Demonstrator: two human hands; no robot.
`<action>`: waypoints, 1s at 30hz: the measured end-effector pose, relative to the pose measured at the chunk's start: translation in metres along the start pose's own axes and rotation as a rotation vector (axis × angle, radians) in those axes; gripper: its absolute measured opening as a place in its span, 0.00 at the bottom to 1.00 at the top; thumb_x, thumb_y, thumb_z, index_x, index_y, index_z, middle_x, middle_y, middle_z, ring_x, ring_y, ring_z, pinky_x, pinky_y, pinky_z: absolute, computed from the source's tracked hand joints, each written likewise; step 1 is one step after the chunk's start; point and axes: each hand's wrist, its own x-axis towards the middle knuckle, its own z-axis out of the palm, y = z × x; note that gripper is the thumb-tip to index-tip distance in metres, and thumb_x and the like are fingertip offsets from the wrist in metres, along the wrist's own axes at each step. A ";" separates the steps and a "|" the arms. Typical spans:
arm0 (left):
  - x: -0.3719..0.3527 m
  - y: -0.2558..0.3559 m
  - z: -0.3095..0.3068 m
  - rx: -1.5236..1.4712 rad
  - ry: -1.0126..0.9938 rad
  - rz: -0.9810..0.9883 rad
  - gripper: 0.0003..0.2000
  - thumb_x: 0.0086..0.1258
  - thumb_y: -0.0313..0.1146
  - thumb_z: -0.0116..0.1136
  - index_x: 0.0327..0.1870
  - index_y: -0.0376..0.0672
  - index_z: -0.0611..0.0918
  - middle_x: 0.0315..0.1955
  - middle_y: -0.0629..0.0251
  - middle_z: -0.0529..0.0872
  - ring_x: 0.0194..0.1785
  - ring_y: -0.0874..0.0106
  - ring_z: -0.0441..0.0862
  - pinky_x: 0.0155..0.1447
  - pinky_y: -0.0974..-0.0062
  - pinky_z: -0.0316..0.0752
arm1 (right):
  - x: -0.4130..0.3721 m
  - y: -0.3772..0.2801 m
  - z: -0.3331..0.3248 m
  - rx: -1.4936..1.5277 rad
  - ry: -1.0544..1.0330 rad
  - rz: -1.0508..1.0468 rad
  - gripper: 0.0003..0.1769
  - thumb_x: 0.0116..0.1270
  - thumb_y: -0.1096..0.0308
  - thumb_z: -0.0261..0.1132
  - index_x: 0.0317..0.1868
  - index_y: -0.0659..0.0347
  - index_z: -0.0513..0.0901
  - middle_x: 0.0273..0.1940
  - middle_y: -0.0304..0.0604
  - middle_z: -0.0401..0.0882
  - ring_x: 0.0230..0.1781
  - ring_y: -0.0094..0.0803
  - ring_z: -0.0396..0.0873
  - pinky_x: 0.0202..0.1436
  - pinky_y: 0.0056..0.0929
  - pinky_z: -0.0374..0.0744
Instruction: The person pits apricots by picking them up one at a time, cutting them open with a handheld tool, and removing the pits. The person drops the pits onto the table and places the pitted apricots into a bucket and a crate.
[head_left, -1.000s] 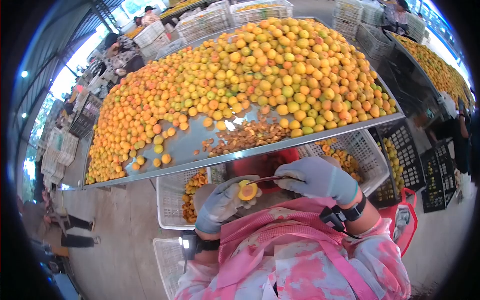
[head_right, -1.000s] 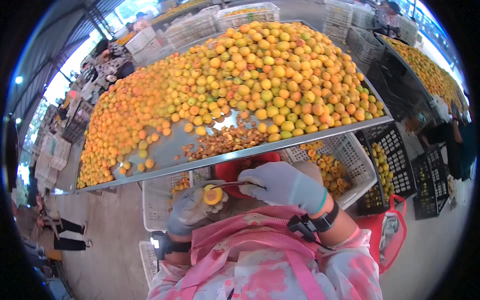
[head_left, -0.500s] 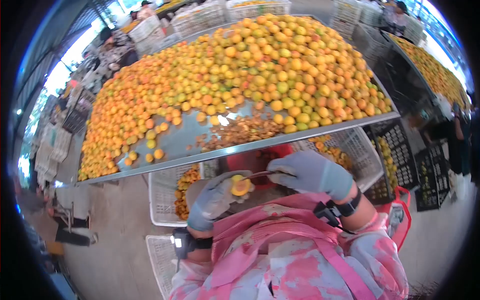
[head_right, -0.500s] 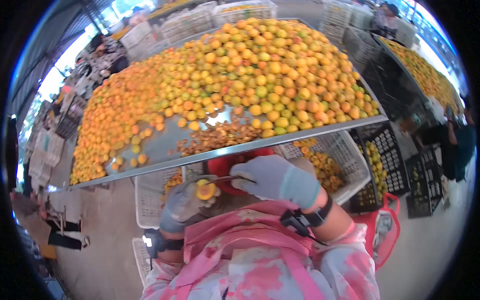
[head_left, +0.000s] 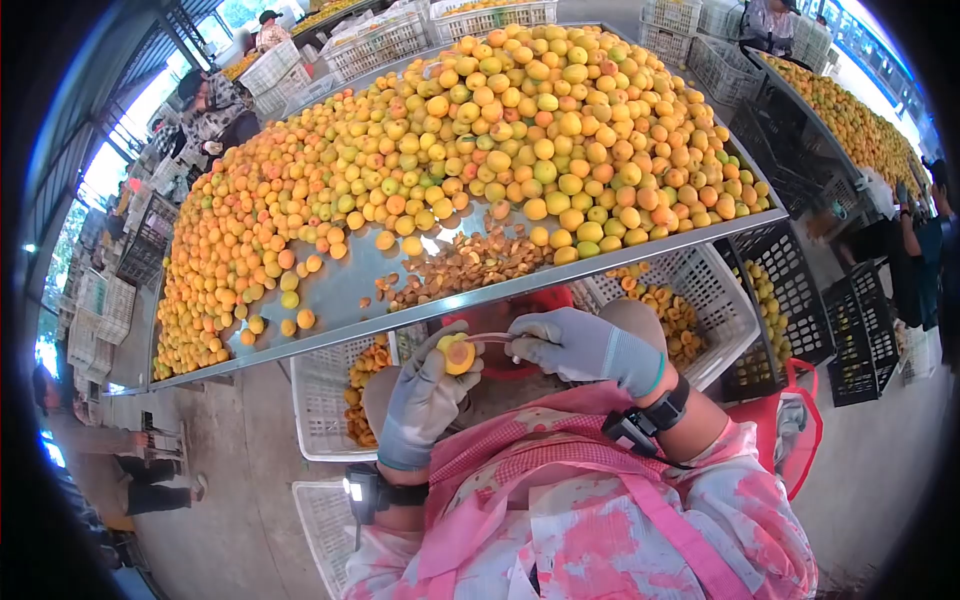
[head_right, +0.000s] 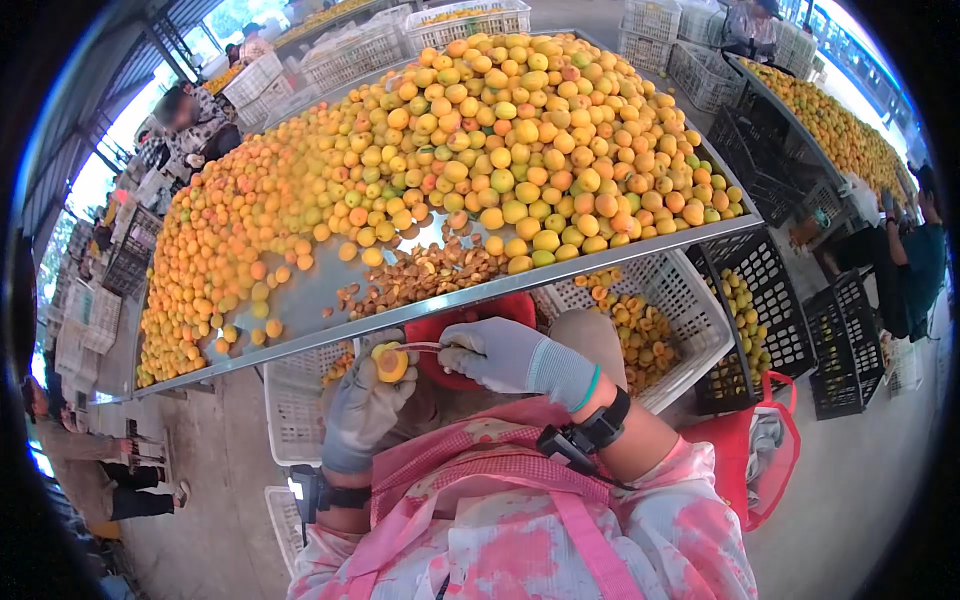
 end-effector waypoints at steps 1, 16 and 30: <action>0.000 -0.001 0.002 0.001 0.000 0.000 0.27 0.71 0.40 0.59 0.66 0.36 0.69 0.52 0.54 0.80 0.52 0.66 0.81 0.59 0.70 0.77 | 0.000 0.000 0.002 0.018 0.015 0.045 0.12 0.72 0.61 0.56 0.47 0.60 0.79 0.37 0.47 0.83 0.41 0.42 0.81 0.47 0.34 0.77; 0.009 -0.021 0.003 0.021 0.085 0.202 0.25 0.71 0.39 0.59 0.66 0.41 0.71 0.56 0.62 0.79 0.57 0.65 0.79 0.62 0.65 0.76 | -0.001 0.005 0.015 0.482 -0.014 0.310 0.13 0.76 0.55 0.52 0.46 0.55 0.76 0.22 0.34 0.71 0.15 0.20 0.68 0.18 0.19 0.66; 0.017 -0.030 0.007 0.047 0.129 0.337 0.23 0.71 0.33 0.59 0.66 0.41 0.72 0.59 0.60 0.77 0.66 0.66 0.72 0.68 0.62 0.70 | -0.005 0.004 0.029 0.687 0.024 0.274 0.16 0.77 0.55 0.50 0.47 0.59 0.77 0.24 0.33 0.72 0.17 0.17 0.68 0.20 0.15 0.67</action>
